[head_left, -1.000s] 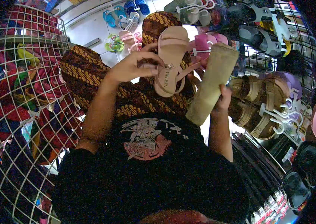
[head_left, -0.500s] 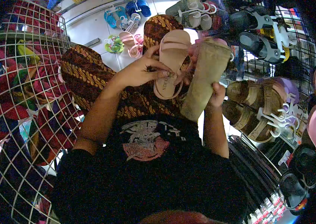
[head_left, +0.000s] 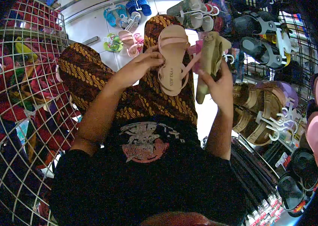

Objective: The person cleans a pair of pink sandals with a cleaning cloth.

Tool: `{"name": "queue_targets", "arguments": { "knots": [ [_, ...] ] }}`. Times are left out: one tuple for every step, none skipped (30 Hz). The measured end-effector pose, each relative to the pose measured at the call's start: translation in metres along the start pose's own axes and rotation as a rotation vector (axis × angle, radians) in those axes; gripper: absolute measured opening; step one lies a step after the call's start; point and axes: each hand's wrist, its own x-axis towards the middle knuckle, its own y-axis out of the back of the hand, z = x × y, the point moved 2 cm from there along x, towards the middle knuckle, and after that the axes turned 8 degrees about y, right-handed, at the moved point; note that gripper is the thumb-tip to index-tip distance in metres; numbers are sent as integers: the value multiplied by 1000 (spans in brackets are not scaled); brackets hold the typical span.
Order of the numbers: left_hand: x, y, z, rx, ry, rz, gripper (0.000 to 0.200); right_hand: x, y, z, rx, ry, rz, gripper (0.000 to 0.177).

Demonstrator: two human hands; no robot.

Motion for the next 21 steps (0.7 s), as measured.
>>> {"name": "queue_targets", "arguments": {
  "knots": [
    [0,0,-1,14,1,28,32,-2,2,-5,8,-8,16,65],
    [-1,-2,-2,27,2,57,31,-5,4,-8,17,-15,32,65],
    [-2,-4,0,42,1,85,29,-11,5,-2,41,-36,75,63],
    [-1,-4,1,53,2,86,30,-14,6,-2,-9,-2,69,63],
    [-1,-4,1,63,4,86,31,-16,8,-4,-60,31,63,63],
    [-1,-5,2,72,8,86,32,-20,9,-5,-111,61,55,62],
    [-3,-5,5,141,-53,75,33,-23,10,-4,-88,33,48,62],
    [-7,-5,9,209,-110,64,34,-26,11,-6,-38,-41,34,63],
    [-5,-5,9,108,-115,33,34,-28,12,-11,11,-115,20,63],
    [-4,-6,8,7,-118,1,34,-32,13,-14,61,-188,5,64],
    [6,-6,3,-262,-69,-53,34,-36,15,-13,-4,-128,-36,66],
    [11,-8,1,-529,-19,-108,33,-39,15,-9,5,-121,-37,68],
    [11,-7,2,-497,-25,-93,33,-42,14,-3,13,-114,-36,69],
    [10,-5,4,-465,-31,-78,34,-45,13,4,22,-106,-35,70],
    [8,-3,6,-432,-38,-63,34,-50,12,15,-20,-210,-36,71],
    [8,1,4,-171,-51,-23,35,-53,9,21,63,-255,-26,69],
    [10,7,-1,89,-64,19,37,-55,5,25,146,-300,-17,68],
    [10,8,1,350,-75,62,40,-57,1,26,231,-345,-9,66],
    [8,5,3,291,-128,55,43,-58,-4,21,308,-353,-41,60],
    [5,2,5,233,-179,48,48,-61,-8,31,288,-349,-61,56],
    [1,-2,10,174,-228,40,52,-61,-13,30,331,-328,-51,55]
  ]
}}
